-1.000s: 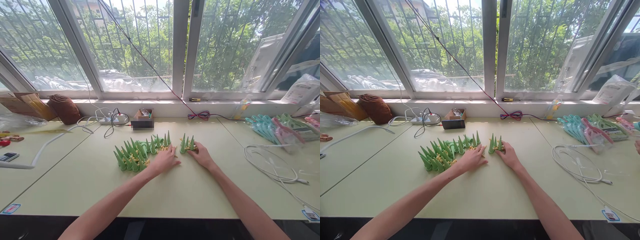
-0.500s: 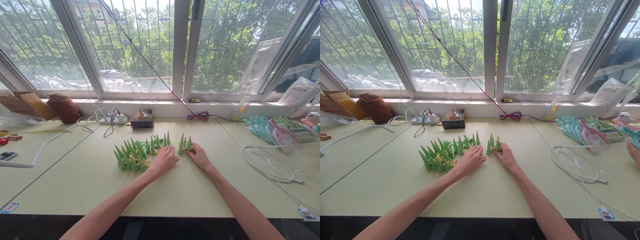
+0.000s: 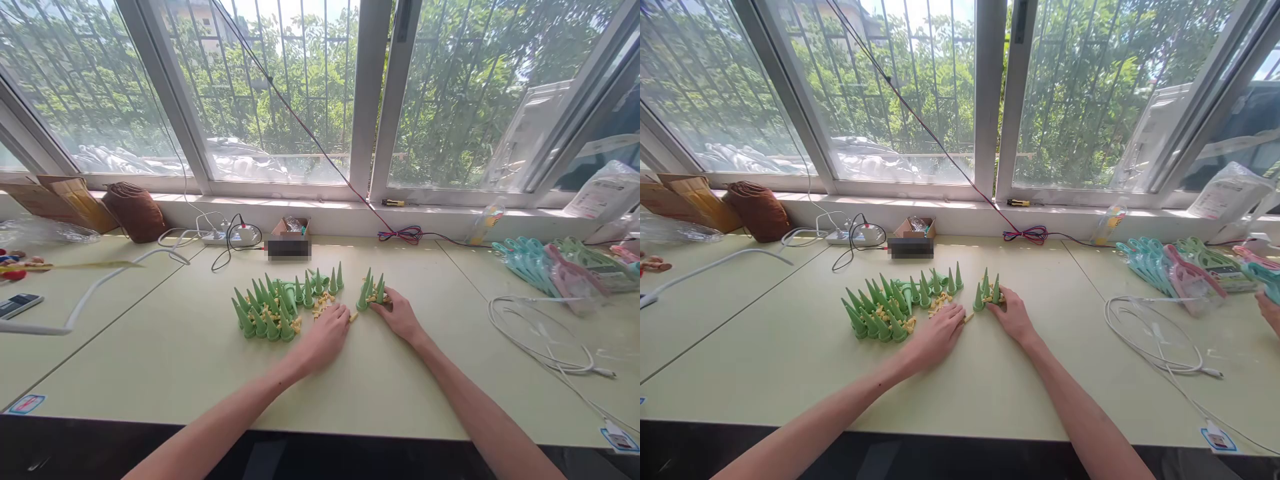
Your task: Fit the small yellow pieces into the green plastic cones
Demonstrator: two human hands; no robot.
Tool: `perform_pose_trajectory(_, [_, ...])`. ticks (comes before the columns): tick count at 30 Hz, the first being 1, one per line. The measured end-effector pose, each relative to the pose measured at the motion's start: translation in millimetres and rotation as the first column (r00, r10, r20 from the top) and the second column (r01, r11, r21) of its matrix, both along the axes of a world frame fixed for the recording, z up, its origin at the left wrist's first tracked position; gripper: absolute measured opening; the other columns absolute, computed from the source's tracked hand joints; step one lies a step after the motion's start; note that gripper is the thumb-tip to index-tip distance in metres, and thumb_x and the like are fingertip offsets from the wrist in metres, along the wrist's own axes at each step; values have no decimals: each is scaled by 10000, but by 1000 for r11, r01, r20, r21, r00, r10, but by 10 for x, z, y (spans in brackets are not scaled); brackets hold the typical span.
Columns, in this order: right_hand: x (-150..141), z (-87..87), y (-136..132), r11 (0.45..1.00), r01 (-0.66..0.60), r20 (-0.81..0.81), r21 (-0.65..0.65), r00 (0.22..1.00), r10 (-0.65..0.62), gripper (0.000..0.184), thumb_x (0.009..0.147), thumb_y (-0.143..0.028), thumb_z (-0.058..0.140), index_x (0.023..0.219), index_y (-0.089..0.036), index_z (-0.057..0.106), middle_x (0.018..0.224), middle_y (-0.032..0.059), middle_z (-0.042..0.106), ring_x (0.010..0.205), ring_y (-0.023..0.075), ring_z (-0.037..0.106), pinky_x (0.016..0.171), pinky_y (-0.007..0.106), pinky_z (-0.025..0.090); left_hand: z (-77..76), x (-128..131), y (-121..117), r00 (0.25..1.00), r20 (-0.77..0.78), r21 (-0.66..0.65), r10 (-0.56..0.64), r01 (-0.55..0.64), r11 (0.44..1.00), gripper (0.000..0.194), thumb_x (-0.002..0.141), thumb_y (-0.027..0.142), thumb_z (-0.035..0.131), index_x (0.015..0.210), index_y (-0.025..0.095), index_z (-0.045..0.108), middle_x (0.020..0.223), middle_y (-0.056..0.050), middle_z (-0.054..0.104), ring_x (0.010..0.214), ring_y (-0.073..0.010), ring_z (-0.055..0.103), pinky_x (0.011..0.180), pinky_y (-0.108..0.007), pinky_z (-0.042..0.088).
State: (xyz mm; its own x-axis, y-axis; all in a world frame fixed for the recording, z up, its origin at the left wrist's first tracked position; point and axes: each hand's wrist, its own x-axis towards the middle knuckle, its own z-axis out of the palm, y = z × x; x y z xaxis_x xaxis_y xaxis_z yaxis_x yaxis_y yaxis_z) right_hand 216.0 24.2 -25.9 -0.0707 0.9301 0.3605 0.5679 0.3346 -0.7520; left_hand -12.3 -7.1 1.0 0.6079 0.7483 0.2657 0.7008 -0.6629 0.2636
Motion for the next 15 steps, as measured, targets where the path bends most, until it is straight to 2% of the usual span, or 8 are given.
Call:
perform_pose_trajectory(2, [-16, 17, -8, 1000, 0, -1, -7, 1000, 0, 303, 848, -360, 620, 1103, -197, 631, 1012, 66, 705, 885, 229, 647, 810, 363, 516, 42, -14, 20, 992, 80, -61, 97, -92, 994, 205, 961, 222, 406, 1015, 170, 597, 1066, -118, 652, 1054, -253, 613, 928, -404, 496])
perform_pose_trajectory(4, [-33, 43, -21, 1000, 3, 0, -11, 1000, -3, 297, 847, -357, 619, 1099, -200, 638, 1019, 68, 709, 888, 230, 649, 811, 364, 518, 80, -21, 84, 943, 210, -82, 257, -245, 966, 244, 948, 255, 446, 1126, 148, 574, 1152, -153, 640, 1115, -278, 601, 933, -418, 494])
perform_pose_trajectory(6, [-48, 72, -37, 1000, 4, 1, -8, 1000, -4, 308, 839, -353, 632, 1109, -205, 643, 1042, 69, 713, 909, 234, 651, 828, 372, 517, 112, -14, 175, 867, 334, -103, 371, -358, 928, 364, 932, 255, 476, 1273, 129, 495, 1260, -180, 598, 1169, -283, 586, 955, -414, 484])
perform_pose_trajectory(8, [-58, 93, -49, 1000, 2, -3, -6, 1000, -2, 346, 823, -352, 656, 1139, -211, 637, 1074, 73, 712, 948, 246, 652, 857, 389, 515, 138, 8, 272, 825, 374, -145, 422, -398, 906, 498, 909, 250, 511, 1375, 114, 402, 1339, -208, 547, 1177, -290, 587, 957, -412, 484])
perform_pose_trajectory(10, [-63, 100, -56, 1000, 2, -4, -6, 1000, -2, 389, 807, -359, 678, 1164, -214, 627, 1101, 80, 708, 993, 261, 649, 886, 412, 510, 159, 44, 363, 817, 359, -180, 452, -415, 892, 611, 882, 223, 539, 1429, 64, 319, 1388, -257, 493, 1203, -308, 571, 984, -422, 467])
perform_pose_trajectory(13, [-67, 88, -55, 1000, 11, -3, -6, 1000, -11, 435, 789, -367, 703, 1186, -213, 615, 1130, 93, 699, 1043, 278, 641, 920, 439, 500, 184, 105, 475, 808, 356, -205, 470, -423, 883, 629, 882, 180, 527, 1447, 57, 279, 1407, -273, 472, 1251, -306, 538, 988, -408, 460])
perform_pose_trajectory(15, [-69, 76, -51, 1000, 19, -3, 1, 1000, -19, 448, 778, -369, 715, 1186, -212, 616, 1134, 99, 697, 1052, 283, 641, 926, 446, 500, 194, 139, 531, 800, 342, -223, 492, -440, 870, 596, 885, 159, 525, 1426, 46, 302, 1355, -277, 519, 1250, -307, 539, 982, -400, 456])
